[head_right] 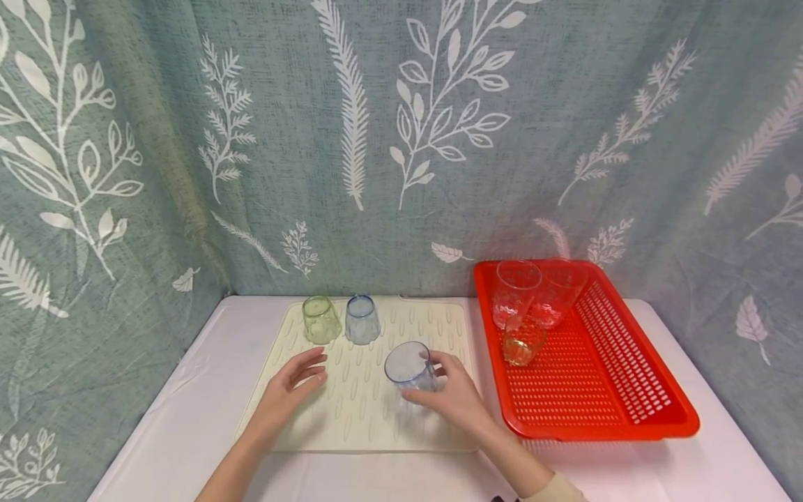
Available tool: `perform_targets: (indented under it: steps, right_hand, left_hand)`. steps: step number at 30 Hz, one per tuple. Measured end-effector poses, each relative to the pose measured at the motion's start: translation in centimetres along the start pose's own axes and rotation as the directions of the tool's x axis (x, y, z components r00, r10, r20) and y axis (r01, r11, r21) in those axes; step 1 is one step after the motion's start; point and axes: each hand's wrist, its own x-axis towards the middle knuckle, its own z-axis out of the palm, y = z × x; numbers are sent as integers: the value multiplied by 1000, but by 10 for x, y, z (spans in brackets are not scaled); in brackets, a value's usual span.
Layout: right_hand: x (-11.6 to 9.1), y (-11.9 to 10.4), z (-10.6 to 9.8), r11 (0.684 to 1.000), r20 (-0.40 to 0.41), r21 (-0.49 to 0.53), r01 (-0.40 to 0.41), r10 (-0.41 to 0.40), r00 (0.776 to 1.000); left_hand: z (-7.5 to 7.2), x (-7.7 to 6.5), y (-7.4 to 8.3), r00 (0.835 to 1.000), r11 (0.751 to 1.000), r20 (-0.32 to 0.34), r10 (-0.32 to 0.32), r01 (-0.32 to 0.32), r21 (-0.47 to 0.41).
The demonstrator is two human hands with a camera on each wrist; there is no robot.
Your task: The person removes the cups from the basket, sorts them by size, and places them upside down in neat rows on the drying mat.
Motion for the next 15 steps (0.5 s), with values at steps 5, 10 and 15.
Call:
perform_targets:
  steps: [5, 10, 15]
  right_hand:
    - [2, -3, 2, 988, 9, -117, 104, -103, 995]
    - [2, -9, 5, 954, 35, -228, 197, -194, 980]
    - [0, -16, 8, 918, 72, -298, 260, -250, 966]
  left_hand:
    - [20, -2, 9, 997, 997, 82, 7, -1, -72]
    - [34, -2, 16, 989, 998, 149, 21, -13, -57]
    - [45, -1, 18, 980, 999, 194, 38, -37, -8]
